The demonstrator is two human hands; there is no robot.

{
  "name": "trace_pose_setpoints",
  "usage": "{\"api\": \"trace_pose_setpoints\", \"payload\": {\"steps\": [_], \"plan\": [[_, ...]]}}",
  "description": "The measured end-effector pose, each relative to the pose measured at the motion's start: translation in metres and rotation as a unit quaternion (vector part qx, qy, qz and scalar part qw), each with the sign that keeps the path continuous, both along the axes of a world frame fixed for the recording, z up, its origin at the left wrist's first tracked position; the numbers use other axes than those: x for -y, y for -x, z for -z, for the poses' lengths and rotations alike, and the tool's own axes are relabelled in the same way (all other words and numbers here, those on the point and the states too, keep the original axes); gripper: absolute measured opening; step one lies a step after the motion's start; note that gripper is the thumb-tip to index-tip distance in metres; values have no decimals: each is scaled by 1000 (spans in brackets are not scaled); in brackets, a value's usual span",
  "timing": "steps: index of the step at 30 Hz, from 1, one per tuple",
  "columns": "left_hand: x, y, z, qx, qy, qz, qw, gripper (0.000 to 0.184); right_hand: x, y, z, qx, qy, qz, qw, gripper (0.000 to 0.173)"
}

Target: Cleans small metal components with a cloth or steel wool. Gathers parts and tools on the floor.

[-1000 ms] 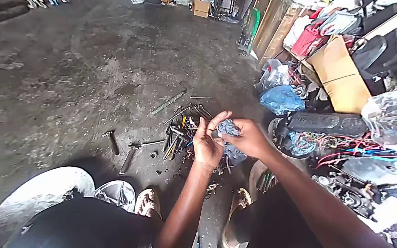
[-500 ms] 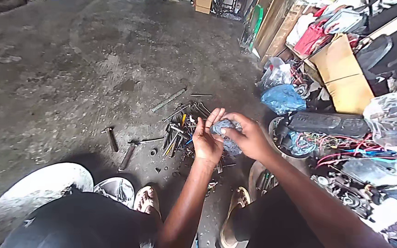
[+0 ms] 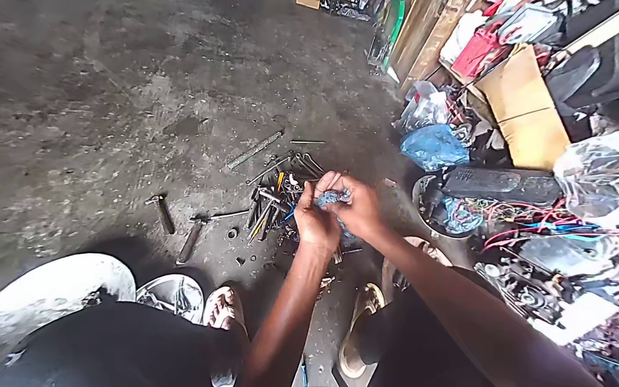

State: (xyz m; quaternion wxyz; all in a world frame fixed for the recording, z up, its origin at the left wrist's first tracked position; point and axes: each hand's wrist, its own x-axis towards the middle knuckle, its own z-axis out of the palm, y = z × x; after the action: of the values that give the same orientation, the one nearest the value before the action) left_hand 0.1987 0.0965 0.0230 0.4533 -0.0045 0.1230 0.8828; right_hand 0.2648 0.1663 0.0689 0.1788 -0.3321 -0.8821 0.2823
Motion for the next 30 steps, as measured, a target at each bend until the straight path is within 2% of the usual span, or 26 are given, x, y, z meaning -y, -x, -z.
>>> {"api": "trace_pose_setpoints", "payload": {"steps": [9, 15, 20, 22, 24, 27, 30], "plan": [[-6, -6, 5, 81, -20, -31, 996, 46, 2, 13, 11, 24, -84, 51, 995, 27], [-14, -1, 19, 117, -12, -13, 993, 49, -2, 29, 18, 26, -204, 34, 978, 28], [-10, 11, 31, 117, -71, -11, 991, 61, -15, 32, 0, -120, -95, 55, 987, 29], [-7, 16, 32, 98, -85, -8, 992, 66, -15, 27, -5, -138, -37, 18, 990, 26], [-6, 18, 31, 81, -97, 0, 992, 70, -9, 18, -6, -99, -7, -51, 994, 31], [-6, 16, 33, 56, -104, 8, 993, 70, -3, 14, 6, 1, -42, -99, 994, 49], [-6, 11, 29, 110, -92, 24, 989, 61, -6, 18, 9, 31, -61, -82, 994, 37]]}}
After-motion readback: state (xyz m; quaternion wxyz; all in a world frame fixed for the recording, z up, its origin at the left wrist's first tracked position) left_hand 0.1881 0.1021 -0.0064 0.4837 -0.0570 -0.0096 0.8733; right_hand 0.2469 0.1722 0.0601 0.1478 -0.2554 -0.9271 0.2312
